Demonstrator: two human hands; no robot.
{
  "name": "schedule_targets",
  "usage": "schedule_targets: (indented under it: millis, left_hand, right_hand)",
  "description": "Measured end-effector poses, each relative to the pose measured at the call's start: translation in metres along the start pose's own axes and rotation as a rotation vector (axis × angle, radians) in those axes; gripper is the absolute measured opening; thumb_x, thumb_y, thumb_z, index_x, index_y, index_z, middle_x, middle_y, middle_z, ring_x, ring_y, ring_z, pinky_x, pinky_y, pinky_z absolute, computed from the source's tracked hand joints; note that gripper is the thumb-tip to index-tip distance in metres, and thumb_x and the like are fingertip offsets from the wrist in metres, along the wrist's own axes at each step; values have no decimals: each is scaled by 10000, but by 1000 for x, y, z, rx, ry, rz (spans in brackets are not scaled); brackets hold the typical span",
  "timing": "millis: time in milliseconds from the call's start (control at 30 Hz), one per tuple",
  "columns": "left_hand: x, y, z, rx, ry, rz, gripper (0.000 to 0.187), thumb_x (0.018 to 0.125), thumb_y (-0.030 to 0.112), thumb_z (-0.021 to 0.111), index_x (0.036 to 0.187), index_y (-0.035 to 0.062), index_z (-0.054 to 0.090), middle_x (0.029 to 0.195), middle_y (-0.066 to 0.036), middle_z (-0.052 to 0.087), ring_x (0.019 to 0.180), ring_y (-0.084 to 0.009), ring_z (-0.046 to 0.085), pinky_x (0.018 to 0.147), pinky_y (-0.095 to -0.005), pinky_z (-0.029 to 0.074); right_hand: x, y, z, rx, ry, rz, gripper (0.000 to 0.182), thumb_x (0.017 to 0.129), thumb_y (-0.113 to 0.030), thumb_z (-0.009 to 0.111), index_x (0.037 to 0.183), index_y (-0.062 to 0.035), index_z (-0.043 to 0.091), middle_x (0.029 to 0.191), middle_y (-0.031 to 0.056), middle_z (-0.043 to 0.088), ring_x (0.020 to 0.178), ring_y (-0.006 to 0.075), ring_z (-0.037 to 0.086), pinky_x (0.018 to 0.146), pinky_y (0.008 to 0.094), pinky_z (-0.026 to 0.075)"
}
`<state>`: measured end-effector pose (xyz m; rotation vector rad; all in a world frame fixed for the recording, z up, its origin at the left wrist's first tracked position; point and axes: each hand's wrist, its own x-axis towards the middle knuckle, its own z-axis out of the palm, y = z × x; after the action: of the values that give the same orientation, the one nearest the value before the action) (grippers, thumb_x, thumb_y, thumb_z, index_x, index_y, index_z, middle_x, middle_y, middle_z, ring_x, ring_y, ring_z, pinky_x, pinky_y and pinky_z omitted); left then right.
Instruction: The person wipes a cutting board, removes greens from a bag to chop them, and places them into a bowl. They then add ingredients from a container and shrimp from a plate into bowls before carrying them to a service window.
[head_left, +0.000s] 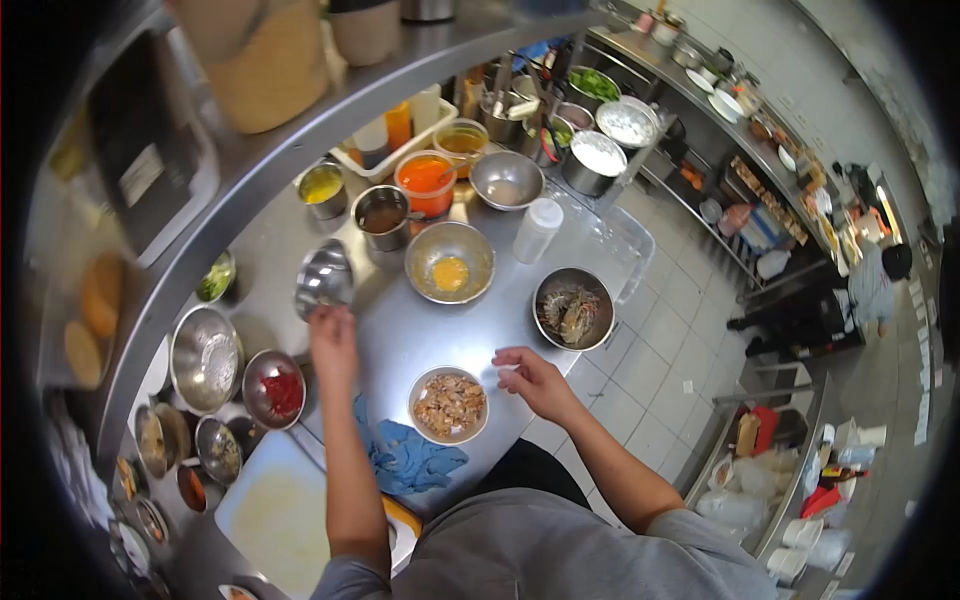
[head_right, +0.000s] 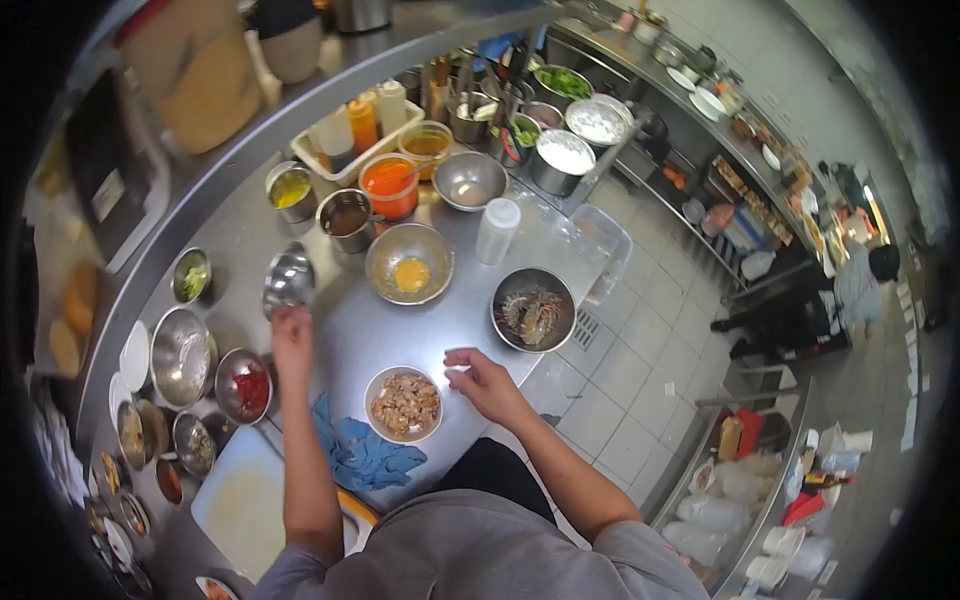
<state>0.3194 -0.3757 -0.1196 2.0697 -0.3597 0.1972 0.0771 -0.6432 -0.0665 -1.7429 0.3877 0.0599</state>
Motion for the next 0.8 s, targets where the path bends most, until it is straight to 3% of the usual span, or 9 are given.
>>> schedule_targets:
  millis: [67,200,300,367,433,500,567,667,800]
  left_hand:
    - [-40,71,-13,7,-65,117,190,892,138,616,1008,-3,667,1146,-168,559,1036,-337,565,938,-398,456]
    - [-103,148,-10,32,-247,362,164,860,126,647,970,11,688,1150,-169,581,1065,-341,561,960,-421,455]
    - [-124,209,-6,129,-621,338,208,835,108,668,1030,39,685,1290,-166,553,1121,-366,538,997,-441,442]
    - [-131,223,4,-17,-590,632,285,859,125,658,1135,51,658,1429,-166,467,1162,-358,548,1014,-439,443]
    - [-128,243,-5,-88,-561,614,331,868,138,659,1192,73,639,1479,-146,417,1176,-340,544,982,-418,462]
    - [-129,253,-9,-177,-536,589,379,876,151,661,1249,95,621,1529,-125,366,1190,-323,539,951,-397,481]
    - [-122,251,-26,-317,-532,216,382,904,149,653,1280,101,604,1523,-113,382,1182,-244,547,949,-361,480]
    - [-93,267,-46,-326,-216,191,524,901,69,622,1402,57,469,1481,-115,426,1203,-225,550,912,-328,497]
    - [-34,316,-68,-388,62,146,590,914,75,618,1459,57,393,1459,-85,440,1201,-194,524,914,-311,482]
  right_hand:
    - [13,-30,3,203,-45,16,443,1011,-236,544,1394,-48,426,1260,112,589,903,187,670,760,295,549]
    - [25,-72,1,498,0,96,624,983,-359,581,1468,-64,322,1311,151,550,939,214,669,726,305,558]
    - [26,-61,-36,386,10,112,604,942,-231,613,1458,-61,349,1308,131,550,974,224,656,750,335,574]
    - [39,0,-87,384,96,27,581,884,-147,607,1418,-61,397,1276,138,555,1029,277,639,738,441,591]
    - [14,-29,-132,455,240,169,560,895,-209,585,1407,-74,401,1273,155,545,1050,342,629,694,502,577]
    - [18,-23,-181,385,466,136,448,881,-220,527,1299,-69,471,1053,112,638,895,279,676,578,428,578]
    - [45,14,-241,387,584,129,382,879,-231,527,1229,-84,485,1016,117,643,804,272,683,537,377,577]
    - [88,46,-292,403,670,143,315,890,-204,510,1187,-100,486,963,113,649,736,248,681,523,345,578]
    - [141,90,-314,296,564,213,306,916,-152,490,1219,-112,472,937,110,654,651,233,680,487,330,576]
